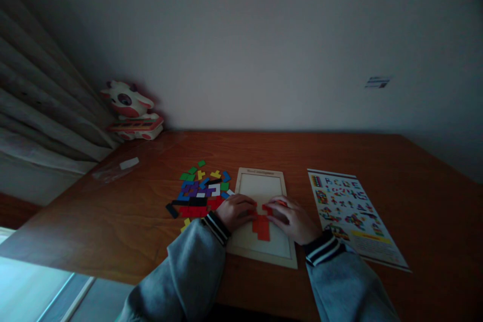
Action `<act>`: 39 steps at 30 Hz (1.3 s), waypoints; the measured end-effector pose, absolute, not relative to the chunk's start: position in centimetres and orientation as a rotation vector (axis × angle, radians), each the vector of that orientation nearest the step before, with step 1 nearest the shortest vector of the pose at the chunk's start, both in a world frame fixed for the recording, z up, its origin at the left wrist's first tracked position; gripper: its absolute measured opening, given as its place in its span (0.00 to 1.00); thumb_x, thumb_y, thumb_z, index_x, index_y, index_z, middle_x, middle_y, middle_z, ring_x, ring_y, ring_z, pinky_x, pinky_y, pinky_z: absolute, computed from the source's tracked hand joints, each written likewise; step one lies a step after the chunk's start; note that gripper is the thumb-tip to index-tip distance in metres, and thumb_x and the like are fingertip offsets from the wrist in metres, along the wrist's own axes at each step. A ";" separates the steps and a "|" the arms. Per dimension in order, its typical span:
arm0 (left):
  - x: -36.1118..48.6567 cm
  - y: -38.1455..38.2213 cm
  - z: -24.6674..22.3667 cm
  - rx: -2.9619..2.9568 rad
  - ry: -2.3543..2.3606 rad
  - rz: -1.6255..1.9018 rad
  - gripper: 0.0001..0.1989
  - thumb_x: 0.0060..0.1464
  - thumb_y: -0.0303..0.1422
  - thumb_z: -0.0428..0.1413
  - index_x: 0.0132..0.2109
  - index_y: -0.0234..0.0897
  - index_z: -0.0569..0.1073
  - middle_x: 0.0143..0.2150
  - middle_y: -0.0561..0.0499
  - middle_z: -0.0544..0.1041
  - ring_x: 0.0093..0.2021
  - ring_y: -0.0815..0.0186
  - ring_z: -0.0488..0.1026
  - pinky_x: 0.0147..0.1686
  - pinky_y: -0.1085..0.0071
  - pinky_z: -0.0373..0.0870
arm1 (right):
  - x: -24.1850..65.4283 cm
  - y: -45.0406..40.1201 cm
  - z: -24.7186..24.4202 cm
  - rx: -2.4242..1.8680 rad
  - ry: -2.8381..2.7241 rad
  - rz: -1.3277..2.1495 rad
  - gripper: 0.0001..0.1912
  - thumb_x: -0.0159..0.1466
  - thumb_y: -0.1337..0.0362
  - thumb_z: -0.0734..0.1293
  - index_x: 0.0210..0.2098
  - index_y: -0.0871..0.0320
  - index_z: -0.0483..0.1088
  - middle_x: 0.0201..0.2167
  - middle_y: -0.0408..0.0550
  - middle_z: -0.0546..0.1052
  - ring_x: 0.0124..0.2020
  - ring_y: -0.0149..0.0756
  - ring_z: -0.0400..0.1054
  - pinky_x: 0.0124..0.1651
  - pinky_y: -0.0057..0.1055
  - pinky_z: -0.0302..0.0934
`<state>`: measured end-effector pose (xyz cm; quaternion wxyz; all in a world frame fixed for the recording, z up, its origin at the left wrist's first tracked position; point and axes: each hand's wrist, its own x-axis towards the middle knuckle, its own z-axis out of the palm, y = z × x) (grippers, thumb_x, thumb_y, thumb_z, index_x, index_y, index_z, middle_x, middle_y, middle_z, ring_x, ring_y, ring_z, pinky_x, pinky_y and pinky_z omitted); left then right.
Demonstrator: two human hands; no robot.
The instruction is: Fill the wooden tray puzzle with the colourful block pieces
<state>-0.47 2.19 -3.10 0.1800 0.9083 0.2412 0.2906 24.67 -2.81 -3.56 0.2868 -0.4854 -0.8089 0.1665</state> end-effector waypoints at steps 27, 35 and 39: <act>0.8 2.8 -2.9 2.820 0.598 0.810 0.15 0.65 0.42 0.54 0.47 0.41 0.81 0.50 0.45 0.78 0.48 0.60 0.74 0.51 0.62 0.73 | 24.8 -2.3 -4.7 -1.264 -2.041 0.410 0.11 0.64 0.66 0.68 0.47 0.52 0.73 0.44 0.49 0.76 0.46 0.40 0.71 0.52 0.40 0.67; 0.2 2.6 -3.5 2.890 0.680 0.750 0.17 0.66 0.45 0.50 0.49 0.45 0.80 0.52 0.46 0.77 0.49 0.58 0.73 0.50 0.59 0.71 | 24.7 -2.4 -4.4 -1.255 -2.046 0.399 0.09 0.64 0.66 0.68 0.45 0.52 0.73 0.43 0.48 0.76 0.46 0.39 0.71 0.51 0.40 0.67; 0.3 2.3 -3.7 2.908 0.693 0.704 0.18 0.65 0.47 0.50 0.52 0.47 0.79 0.54 0.46 0.76 0.51 0.56 0.71 0.51 0.58 0.69 | 24.6 -2.3 -4.4 -1.269 -2.049 0.386 0.10 0.63 0.67 0.68 0.45 0.52 0.73 0.42 0.48 0.76 0.45 0.39 0.72 0.50 0.39 0.68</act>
